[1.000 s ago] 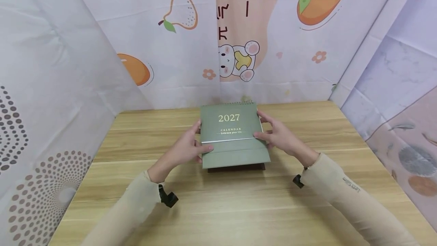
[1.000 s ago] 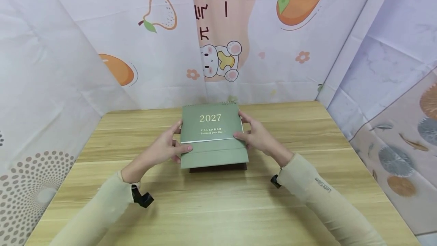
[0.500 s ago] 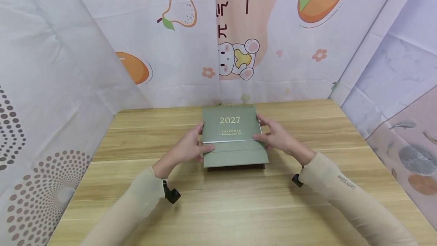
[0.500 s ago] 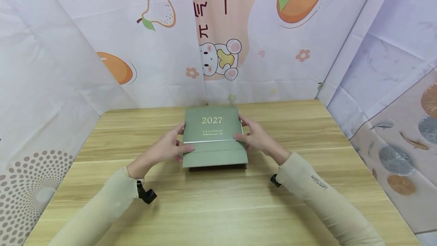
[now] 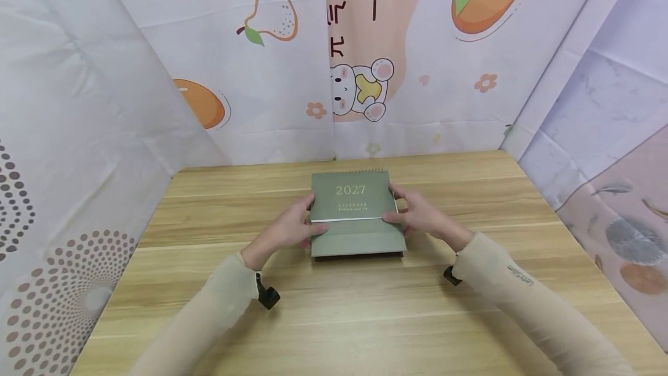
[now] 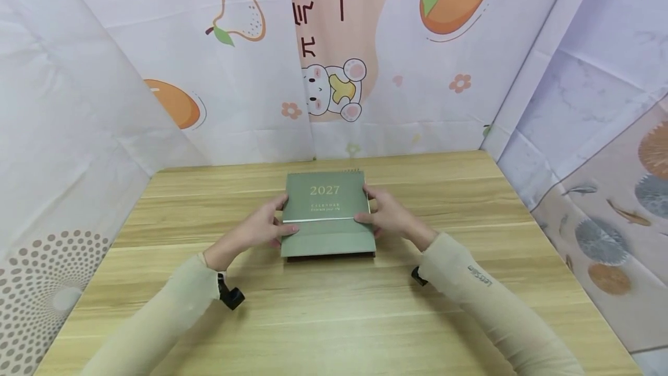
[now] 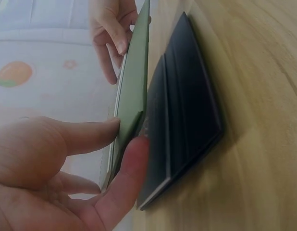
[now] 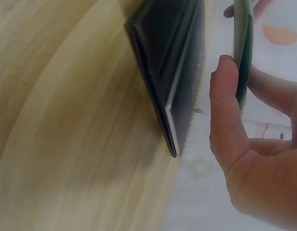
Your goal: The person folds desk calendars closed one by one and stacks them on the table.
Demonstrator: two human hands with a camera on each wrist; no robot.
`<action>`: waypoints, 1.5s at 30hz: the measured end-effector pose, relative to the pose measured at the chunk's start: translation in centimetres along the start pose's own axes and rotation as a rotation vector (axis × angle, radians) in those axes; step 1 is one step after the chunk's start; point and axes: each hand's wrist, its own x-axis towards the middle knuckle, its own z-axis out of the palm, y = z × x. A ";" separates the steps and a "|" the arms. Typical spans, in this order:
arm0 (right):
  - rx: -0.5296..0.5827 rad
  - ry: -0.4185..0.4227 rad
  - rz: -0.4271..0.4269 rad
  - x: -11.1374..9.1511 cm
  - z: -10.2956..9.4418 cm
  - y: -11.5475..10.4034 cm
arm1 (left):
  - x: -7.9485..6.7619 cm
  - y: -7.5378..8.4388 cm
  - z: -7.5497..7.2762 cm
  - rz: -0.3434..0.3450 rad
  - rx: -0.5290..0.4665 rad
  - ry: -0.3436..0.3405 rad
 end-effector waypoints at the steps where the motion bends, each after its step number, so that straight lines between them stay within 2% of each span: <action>1: -0.006 -0.003 0.002 0.1 0.1 0.1 | 0.1 -0.2 0.0 -0.009 0.006 -0.003; 8: -0.070 -0.008 -0.012 0.7 0.7 0.9 | 0.7 -0.8 0.7 -0.074 0.053 0.005; 16: -0.100 -0.010 0.005 0.9 0.9 1.3 | 1.0 -1.1 1.0 -0.106 0.076 0.011; 25: -0.237 0.014 0.023 1.5 1.3 1.5 | 1.5 -2.1 1.4 -0.089 0.111 0.019; 31: -0.226 0.034 0.050 1.6 1.3 1.6 | 1.7 -1.7 1.6 -0.060 0.202 0.038; 40: -0.244 0.034 0.039 1.7 1.2 2.3 | 1.8 -1.5 1.6 -0.056 0.245 0.009; 42: -0.300 0.046 0.010 1.7 1.2 2.3 | 1.8 -1.5 1.7 -0.045 0.266 0.003; 45: -0.428 0.076 -0.078 1.6 1.1 2.1 | 1.5 -1.5 1.7 -0.018 0.386 0.007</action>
